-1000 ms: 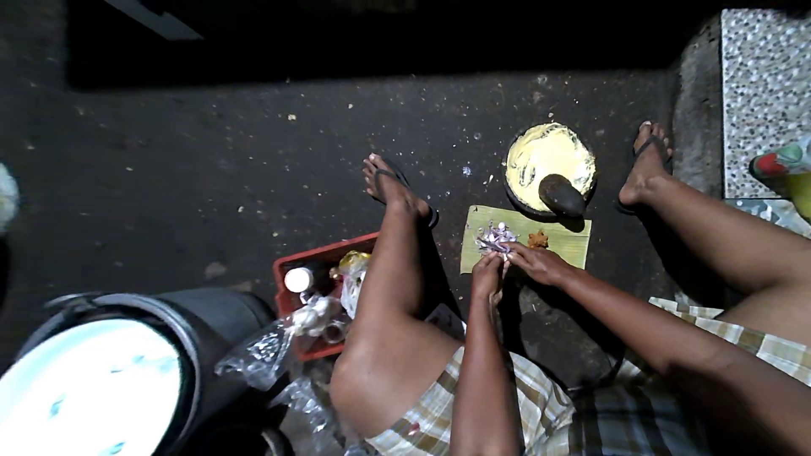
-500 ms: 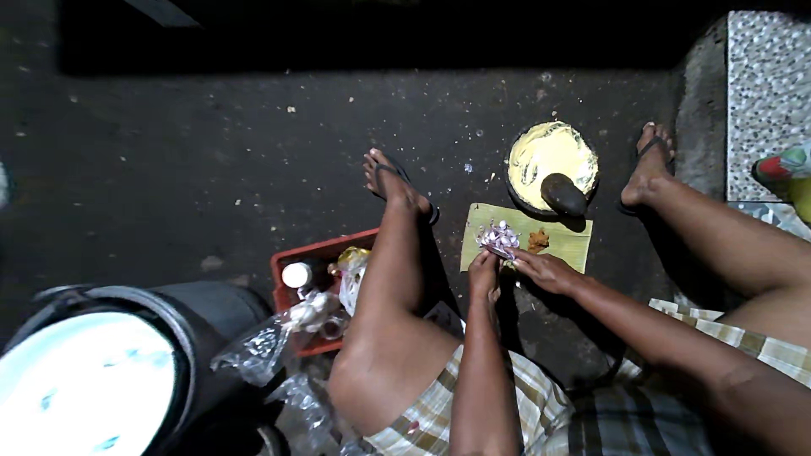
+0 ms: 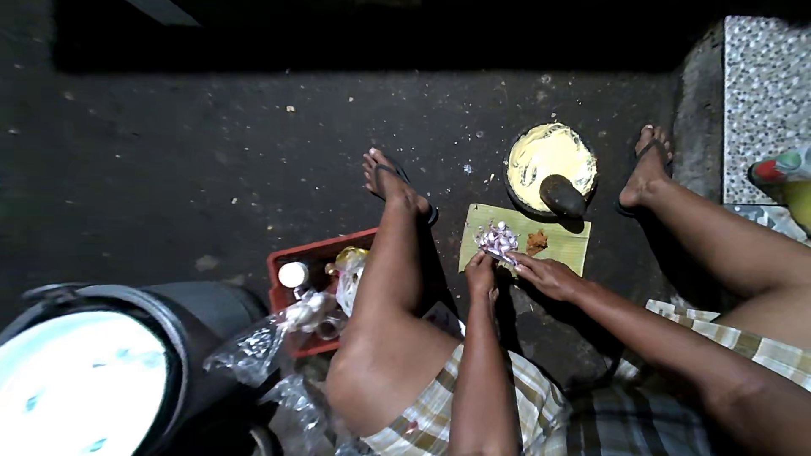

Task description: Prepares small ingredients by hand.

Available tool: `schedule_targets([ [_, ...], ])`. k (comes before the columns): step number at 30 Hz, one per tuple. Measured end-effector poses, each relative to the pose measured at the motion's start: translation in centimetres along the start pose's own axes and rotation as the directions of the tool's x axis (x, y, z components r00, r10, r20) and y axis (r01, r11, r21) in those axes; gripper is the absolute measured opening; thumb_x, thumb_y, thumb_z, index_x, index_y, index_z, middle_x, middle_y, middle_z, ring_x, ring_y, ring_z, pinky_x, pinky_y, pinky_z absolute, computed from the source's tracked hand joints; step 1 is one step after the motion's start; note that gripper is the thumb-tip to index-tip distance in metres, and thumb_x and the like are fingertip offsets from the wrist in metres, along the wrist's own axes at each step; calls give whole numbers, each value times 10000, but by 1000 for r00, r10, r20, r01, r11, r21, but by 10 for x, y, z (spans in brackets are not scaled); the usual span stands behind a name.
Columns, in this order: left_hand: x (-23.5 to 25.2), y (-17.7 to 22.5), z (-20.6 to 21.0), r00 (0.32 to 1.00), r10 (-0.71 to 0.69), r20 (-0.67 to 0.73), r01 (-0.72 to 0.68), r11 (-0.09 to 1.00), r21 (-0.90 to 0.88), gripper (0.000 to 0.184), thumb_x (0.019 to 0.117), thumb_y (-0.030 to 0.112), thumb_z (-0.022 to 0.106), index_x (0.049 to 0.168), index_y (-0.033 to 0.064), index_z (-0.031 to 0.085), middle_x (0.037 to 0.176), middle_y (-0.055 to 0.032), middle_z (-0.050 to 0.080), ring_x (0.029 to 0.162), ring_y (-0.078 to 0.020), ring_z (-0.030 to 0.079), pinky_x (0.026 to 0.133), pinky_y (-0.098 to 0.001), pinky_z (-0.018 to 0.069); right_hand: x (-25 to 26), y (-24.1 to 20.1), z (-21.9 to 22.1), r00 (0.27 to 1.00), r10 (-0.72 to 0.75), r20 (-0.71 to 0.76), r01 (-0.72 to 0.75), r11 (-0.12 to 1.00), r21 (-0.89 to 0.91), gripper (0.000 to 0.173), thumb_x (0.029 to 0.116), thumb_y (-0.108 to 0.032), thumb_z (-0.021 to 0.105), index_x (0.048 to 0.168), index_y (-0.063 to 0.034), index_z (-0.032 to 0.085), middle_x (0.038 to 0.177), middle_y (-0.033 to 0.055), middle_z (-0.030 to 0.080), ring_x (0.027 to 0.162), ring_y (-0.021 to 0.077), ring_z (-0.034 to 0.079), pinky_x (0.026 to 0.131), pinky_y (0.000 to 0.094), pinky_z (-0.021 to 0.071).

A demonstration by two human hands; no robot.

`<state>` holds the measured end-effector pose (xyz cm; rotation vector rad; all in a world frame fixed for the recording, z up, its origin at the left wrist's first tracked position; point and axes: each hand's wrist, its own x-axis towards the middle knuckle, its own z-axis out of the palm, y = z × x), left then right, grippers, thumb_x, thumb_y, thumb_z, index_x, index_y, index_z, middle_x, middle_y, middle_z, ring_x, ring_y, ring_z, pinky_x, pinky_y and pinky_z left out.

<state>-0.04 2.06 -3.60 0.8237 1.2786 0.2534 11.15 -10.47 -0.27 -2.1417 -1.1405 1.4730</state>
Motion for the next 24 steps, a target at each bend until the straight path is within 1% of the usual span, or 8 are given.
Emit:
schedule_targets([
  [6, -6, 4, 1, 999, -26, 43, 27, 999, -23, 156, 1037, 43, 536, 1093, -69, 629, 817, -77, 636, 690, -104, 599, 667, -249, 527, 11, 4, 2, 1000, -5, -26, 5, 1000, 4, 538, 1115, -487, 272, 1600, -279, 373, 1307, 201, 669, 1211, 403, 641, 1041, 624, 459],
  [9, -6, 4, 2, 996, -31, 86, 34, 999, -34, 149, 1040, 32, 515, 1059, -64, 628, 826, -76, 637, 715, -107, 607, 707, -257, 538, 23, 0, 0, 999, -11, -36, 11, 1000, 4, 519, 1112, -484, 303, 1596, -311, 374, 1317, 190, 668, 1222, 408, 634, 1041, 652, 452],
  [14, -7, 2, 3, 991, -76, 112, 81, 996, -41, 133, 1019, -22, 507, 1080, -80, 609, 860, -90, 620, 736, -115, 601, 735, -258, 545, 37, -1, -1, 998, 2, -61, -2, 1000, -3, 499, 1115, -455, 348, 1562, -247, 419, 1169, 224, 706, 1110, 430, 671, 985, 646, 477],
  [16, -6, 1, 3, 993, -64, 101, 69, 997, -46, 117, 1007, -38, 512, 1058, -83, 607, 858, -96, 619, 744, -121, 602, 746, -265, 546, 37, -2, -3, 999, 10, -47, -11, 1000, -22, 511, 1113, -475, 330, 1567, -254, 409, 1193, 221, 702, 1130, 432, 667, 994, 654, 474],
  [18, -4, 0, 1, 999, -19, 48, 20, 1000, -22, 116, 1008, -11, 532, 952, -54, 624, 781, -78, 628, 691, -114, 605, 690, -261, 538, 29, -5, -2, 999, 0, -33, -1, 1000, -26, 519, 1109, -496, 314, 1576, -285, 400, 1254, 201, 689, 1169, 418, 656, 1006, 659, 469],
  [19, -2, 0, -1, 1000, -2, 21, 2, 1000, -10, 139, 1020, 23, 542, 941, -45, 634, 771, -71, 631, 682, -112, 602, 676, -263, 531, 23, -6, -1, 1000, -6, -19, 6, 1000, -24, 527, 1108, -505, 299, 1585, -300, 386, 1304, 188, 672, 1208, 408, 641, 1025, 659, 460],
  [22, -2, 2, 0, 1000, 8, -9, -8, 1000, -20, 159, 1033, 54, 548, 1041, -65, 653, 842, -86, 652, 734, -120, 608, 718, -280, 532, 8, -5, 1, 1000, -2, 5, 2, 1000, -11, 537, 1111, -505, 269, 1598, -301, 365, 1300, 197, 672, 1198, 406, 647, 1027, 641, 464],
  [24, -2, 0, 2, 1000, 4, -6, -4, 999, -43, 164, 1035, 54, 546, 1072, -68, 650, 836, -79, 647, 719, -106, 600, 705, -264, 527, 5, -2, 0, 1000, 7, 17, -7, 1000, 0, 543, 1114, -493, 264, 1606, -283, 356, 1299, 208, 670, 1196, 412, 646, 1031, 638, 461],
])
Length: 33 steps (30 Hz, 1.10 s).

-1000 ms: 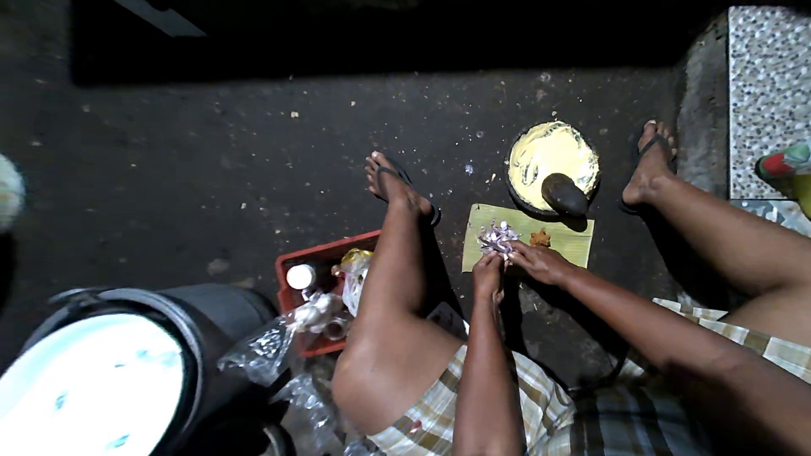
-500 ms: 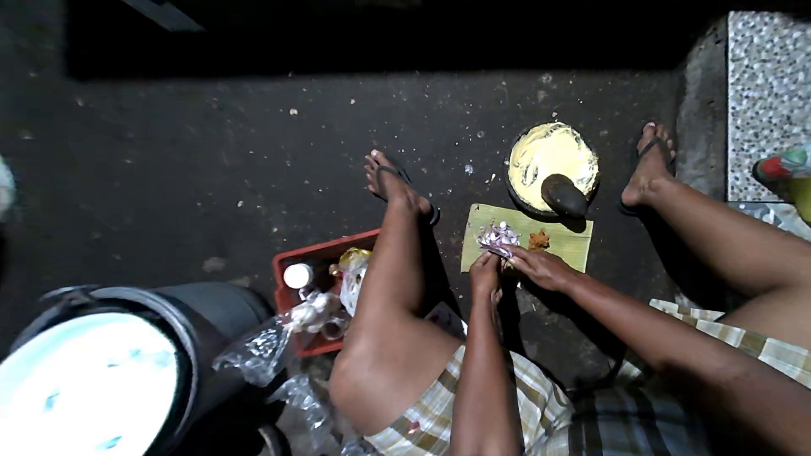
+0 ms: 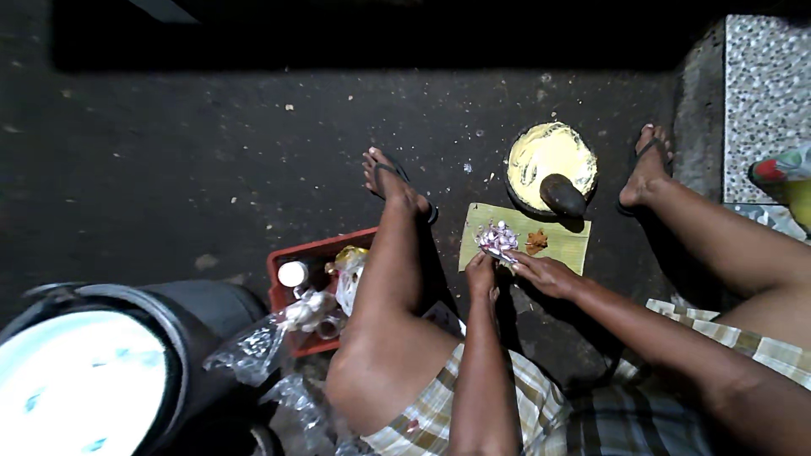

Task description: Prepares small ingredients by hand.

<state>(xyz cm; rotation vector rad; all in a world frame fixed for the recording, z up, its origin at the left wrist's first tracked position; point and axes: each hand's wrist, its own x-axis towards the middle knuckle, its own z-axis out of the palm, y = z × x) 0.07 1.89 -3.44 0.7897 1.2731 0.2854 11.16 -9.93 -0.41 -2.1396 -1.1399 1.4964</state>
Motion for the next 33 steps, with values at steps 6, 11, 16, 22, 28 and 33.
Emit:
schedule_targets([
  [6, -2, 3, 1, 999, -18, 48, 20, 999, -26, 150, 1037, 33, 524, 999, -60, 635, 785, -69, 642, 680, -104, 611, 679, -254, 542, 11, -1, -2, 1000, -4, -31, 4, 1000, -16, 535, 1111, -503, 276, 1597, -302, 374, 1323, 194, 663, 1230, 407, 629, 1042, 647, 451],
  [11, -3, 3, 0, 996, -34, 81, 34, 999, 10, 152, 1037, 24, 514, 970, -50, 629, 788, -71, 635, 694, -107, 607, 697, -256, 539, 24, -1, -3, 998, -14, -55, 13, 1000, -15, 514, 1111, -491, 317, 1565, -275, 422, 1257, 194, 692, 1185, 405, 653, 1021, 647, 464],
  [16, -5, 2, 2, 993, -39, 111, 32, 997, 67, 132, 1026, 1, 509, 1009, -71, 619, 810, -74, 622, 708, -106, 595, 707, -259, 535, 31, -2, -5, 997, 29, -67, -32, 999, -38, 538, 1105, -488, 354, 1534, -172, 436, 1176, 240, 696, 1129, 445, 662, 984, 666, 473],
  [22, 1, 1, -2, 999, 36, -23, -36, 999, -10, 155, 1027, 52, 559, 1047, -64, 659, 849, -96, 657, 739, -127, 614, 724, -290, 537, 8, -7, 0, 1000, -10, -19, 10, 1000, -14, 551, 1104, -522, 285, 1568, -256, 416, 1270, 207, 678, 1188, 410, 647, 1017, 645, 467],
  [28, -3, 4, 1, 1000, 13, -4, -13, 999, -30, 149, 1033, 39, 537, 1037, -63, 645, 812, -77, 638, 698, -112, 602, 687, -263, 531, 10, -7, -3, 999, -10, -38, 8, 999, -41, 529, 1112, -495, 288, 1596, -299, 377, 1303, 200, 670, 1216, 410, 635, 1043, 641, 451],
  [33, -6, 5, 2, 999, -16, 39, 17, 1000, -25, 156, 1031, 24, 524, 923, -31, 623, 735, -52, 615, 645, -94, 589, 642, -238, 522, 28, -8, -6, 998, -30, -49, 28, 999, -42, 514, 1115, -471, 325, 1588, -284, 392, 1236, 209, 697, 1169, 417, 655, 1019, 644, 462],
])
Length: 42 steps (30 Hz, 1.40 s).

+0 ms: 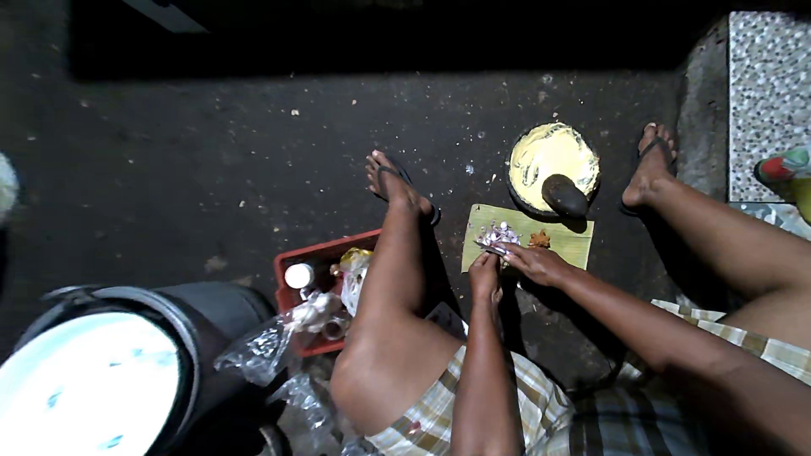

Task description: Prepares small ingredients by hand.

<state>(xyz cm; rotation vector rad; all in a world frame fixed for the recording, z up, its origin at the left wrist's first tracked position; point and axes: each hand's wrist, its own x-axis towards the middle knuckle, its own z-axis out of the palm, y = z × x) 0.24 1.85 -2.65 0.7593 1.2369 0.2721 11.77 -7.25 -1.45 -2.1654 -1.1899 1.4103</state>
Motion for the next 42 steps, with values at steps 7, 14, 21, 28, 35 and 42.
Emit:
schedule_targets([
  [7, 1, -4, -1, 1000, 15, 1, -15, 1000, 20, 128, 1018, -1, 523, 980, -56, 632, 778, -67, 625, 686, -105, 598, 687, -256, 529, 7, 0, -1, 1000, 30, -4, -30, 999, -33, 510, 1108, -475, 358, 1496, -162, 467, 1124, 226, 710, 1084, 430, 679, 958, 649, 489],
  [14, 5, -4, -4, 996, 47, -70, -47, 999, -4, 167, 1036, 66, 546, 1072, -62, 647, 855, -85, 647, 736, -118, 603, 708, -283, 529, -20, 3, 4, 999, 33, 36, -34, 999, 22, 552, 1110, -494, 299, 1535, -179, 457, 1234, 230, 680, 1170, 415, 650, 1015, 639, 466],
  [21, 0, 0, -2, 1000, 2, 28, 0, 999, -44, 163, 1046, 29, 501, 986, -50, 630, 757, -55, 634, 663, -93, 608, 667, -236, 537, -7, -1, -3, 999, 37, 18, -37, 999, -11, 543, 1111, -484, 324, 1536, -171, 458, 1229, 231, 686, 1185, 425, 644, 1021, 648, 458],
  [28, 0, -3, 0, 996, -65, 53, 66, 997, -24, 163, 1011, -28, 534, 1135, -97, 615, 897, -111, 647, 754, -120, 612, 749, -253, 544, 12, 7, 1, 998, 55, -7, -55, 998, -10, 505, 1109, -464, 366, 1510, -169, 456, 1118, 237, 708, 1083, 445, 677, 950, 660, 488],
  [35, 4, -3, -5, 997, 34, -71, -34, 999, -4, 138, 1024, 48, 563, 1029, -59, 651, 826, -81, 651, 717, -115, 608, 700, -275, 533, -14, -1, 6, 999, 13, 37, -14, 1000, 15, 540, 1108, -506, 296, 1588, -278, 384, 1274, 213, 676, 1197, 414, 643, 1029, 646, 461],
  [42, 2, -3, -2, 1000, 4, -21, -4, 1000, -11, 144, 1030, 42, 543, 1048, -56, 647, 805, -70, 643, 680, -98, 596, 662, -249, 524, -15, 3, 3, 998, 47, 43, -47, 999, -8, 542, 1110, -503, 278, 1605, -298, 362, 1330, 207, 655, 1239, 419, 619, 1044, 654, 443],
])
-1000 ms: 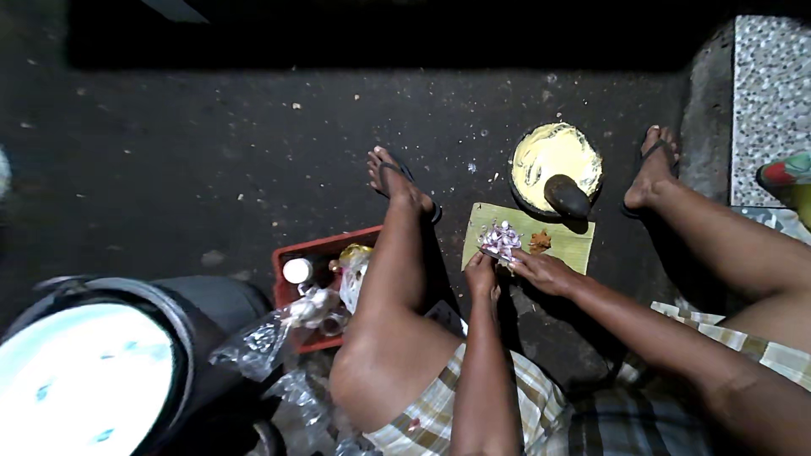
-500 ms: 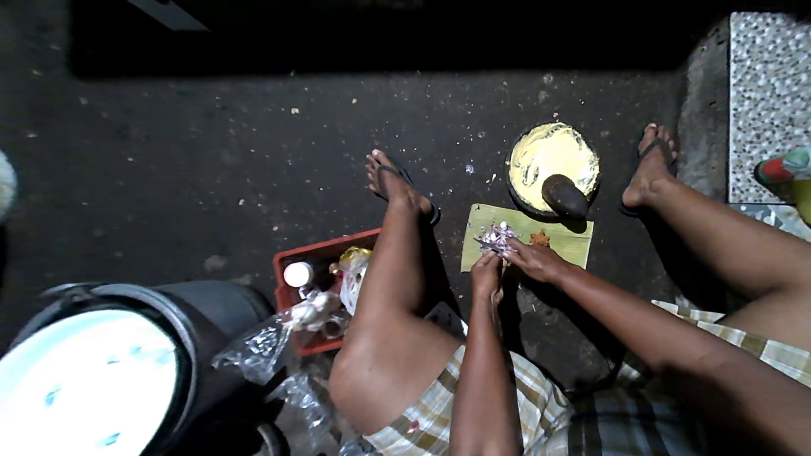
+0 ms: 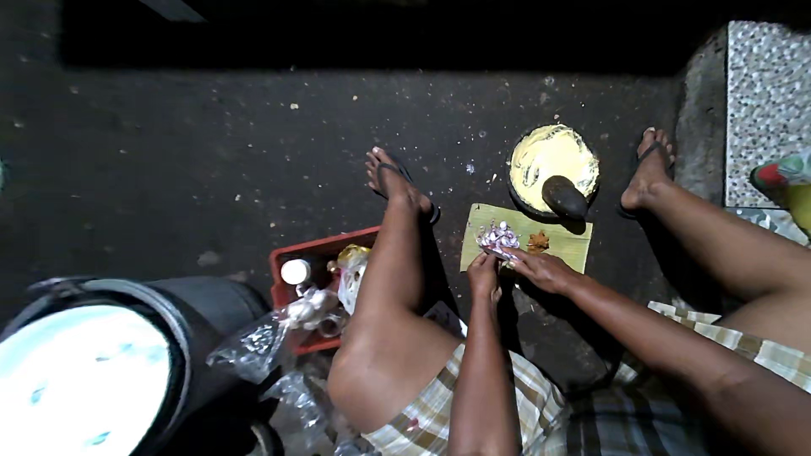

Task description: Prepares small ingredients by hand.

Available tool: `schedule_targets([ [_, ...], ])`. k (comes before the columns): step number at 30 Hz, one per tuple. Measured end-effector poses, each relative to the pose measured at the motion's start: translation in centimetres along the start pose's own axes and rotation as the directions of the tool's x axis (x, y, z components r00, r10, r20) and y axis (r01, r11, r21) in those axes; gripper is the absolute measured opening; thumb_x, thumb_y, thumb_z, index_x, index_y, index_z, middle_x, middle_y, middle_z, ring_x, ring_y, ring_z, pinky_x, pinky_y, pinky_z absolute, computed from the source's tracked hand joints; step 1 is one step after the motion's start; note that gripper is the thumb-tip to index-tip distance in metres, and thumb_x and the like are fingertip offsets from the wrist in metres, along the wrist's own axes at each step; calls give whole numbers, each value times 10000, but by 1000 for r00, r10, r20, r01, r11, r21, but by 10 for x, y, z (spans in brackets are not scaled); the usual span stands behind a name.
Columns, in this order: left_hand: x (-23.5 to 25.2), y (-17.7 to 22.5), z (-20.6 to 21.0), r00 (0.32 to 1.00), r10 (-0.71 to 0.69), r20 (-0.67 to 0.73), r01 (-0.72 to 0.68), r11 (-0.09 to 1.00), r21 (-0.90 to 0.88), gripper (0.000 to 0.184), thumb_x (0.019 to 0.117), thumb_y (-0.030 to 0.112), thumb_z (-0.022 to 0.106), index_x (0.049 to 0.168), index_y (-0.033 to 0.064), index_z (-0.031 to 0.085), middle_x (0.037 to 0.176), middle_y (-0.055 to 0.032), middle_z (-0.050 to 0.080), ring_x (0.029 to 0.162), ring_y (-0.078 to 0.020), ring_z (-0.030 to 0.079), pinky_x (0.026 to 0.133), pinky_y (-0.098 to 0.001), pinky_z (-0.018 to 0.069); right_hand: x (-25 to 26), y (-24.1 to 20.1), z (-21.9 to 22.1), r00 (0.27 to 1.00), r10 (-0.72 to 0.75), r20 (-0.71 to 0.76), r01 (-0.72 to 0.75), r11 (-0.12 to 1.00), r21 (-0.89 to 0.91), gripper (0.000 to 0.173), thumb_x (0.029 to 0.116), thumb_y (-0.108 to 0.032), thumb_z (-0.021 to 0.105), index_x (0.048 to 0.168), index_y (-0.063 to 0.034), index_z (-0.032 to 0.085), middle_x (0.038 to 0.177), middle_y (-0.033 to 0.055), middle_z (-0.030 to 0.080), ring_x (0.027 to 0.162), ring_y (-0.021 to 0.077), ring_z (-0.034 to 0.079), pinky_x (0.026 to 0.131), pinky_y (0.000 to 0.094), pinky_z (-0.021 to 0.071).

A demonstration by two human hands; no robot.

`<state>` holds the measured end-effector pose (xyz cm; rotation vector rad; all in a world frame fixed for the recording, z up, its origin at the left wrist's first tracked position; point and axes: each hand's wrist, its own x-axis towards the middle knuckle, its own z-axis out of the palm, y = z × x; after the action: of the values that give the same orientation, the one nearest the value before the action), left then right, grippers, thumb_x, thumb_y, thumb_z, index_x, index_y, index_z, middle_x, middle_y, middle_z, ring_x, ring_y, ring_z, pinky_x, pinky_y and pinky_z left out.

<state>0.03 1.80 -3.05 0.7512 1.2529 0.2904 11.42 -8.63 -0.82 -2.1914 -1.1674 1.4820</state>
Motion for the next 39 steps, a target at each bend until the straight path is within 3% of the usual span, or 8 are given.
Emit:
schedule_targets([
  [4, 0, 3, 0, 1000, -7, 5, 7, 1000, -28, 135, 1033, 29, 530, 1009, -57, 630, 789, -68, 633, 676, -97, 598, 671, -244, 532, 8, -4, -3, 1000, -5, -11, 4, 999, -35, 534, 1107, -512, 295, 1594, -309, 376, 1253, 208, 688, 1187, 420, 645, 1018, 649, 459],
  [10, 0, -3, -1, 998, -36, 59, 38, 999, -19, 135, 1027, 7, 514, 959, -42, 620, 753, -55, 619, 663, -97, 592, 671, -243, 531, 17, -6, -2, 999, 27, -25, -28, 999, -40, 530, 1102, -513, 333, 1523, -203, 422, 1119, 229, 705, 1088, 439, 673, 953, 641, 492],
  [13, -2, -3, 1, 998, -44, 53, 44, 999, -3, 111, 1017, -11, 527, 978, -57, 620, 781, -70, 634, 681, -100, 605, 687, -245, 540, 21, -5, 1, 998, 43, -40, -44, 998, -37, 532, 1104, -504, 339, 1512, -177, 434, 1132, 231, 703, 1103, 433, 671, 969, 640, 486],
  [16, -4, -2, 2, 998, -47, 33, 46, 999, 21, 164, 1007, -9, 554, 1136, -93, 611, 871, -105, 638, 732, -116, 601, 715, -259, 534, 21, -5, -1, 998, 46, -43, -47, 999, -20, 533, 1105, -495, 342, 1523, -174, 423, 1160, 231, 698, 1119, 433, 666, 973, 644, 484],
  [18, -2, -2, 1, 999, -23, -25, 24, 999, 45, 177, 1003, 11, 569, 1155, -72, 602, 854, -100, 632, 704, -117, 594, 669, -266, 523, 16, -8, -1, 1000, 18, -25, -18, 1000, -15, 533, 1107, -495, 334, 1537, -193, 419, 1196, 231, 690, 1149, 435, 654, 993, 648, 473],
  [24, -1, -1, 1, 999, -1, -51, 1, 1000, 7, 240, 1015, 33, 575, 1229, -76, 575, 937, -124, 654, 752, -124, 609, 710, -277, 531, 1, -1, 4, 1000, -16, 12, 15, 999, 41, 557, 1114, -495, 270, 1603, -243, 361, 1335, 212, 651, 1248, 404, 620, 1069, 626, 442],
  [29, 1, -3, 0, 1000, 0, -11, 0, 1000, 11, 118, 1009, 24, 571, 1075, -49, 635, 820, -80, 643, 693, -113, 602, 668, -267, 528, 10, 0, 5, 1000, -20, -18, 20, 999, 29, 543, 1112, -495, 291, 1613, -289, 343, 1324, 197, 663, 1245, 404, 624, 1066, 641, 441],
  [39, 3, -4, -3, 996, -86, 9, 86, 996, -24, 94, 1023, 5, 519, 995, -47, 593, 800, -79, 611, 690, -112, 593, 676, -249, 529, 25, -8, 3, 1000, 14, -15, -15, 998, -67, 510, 1104, -500, 342, 1534, -241, 434, 1139, 218, 712, 1104, 430, 674, 967, 641, 485],
])
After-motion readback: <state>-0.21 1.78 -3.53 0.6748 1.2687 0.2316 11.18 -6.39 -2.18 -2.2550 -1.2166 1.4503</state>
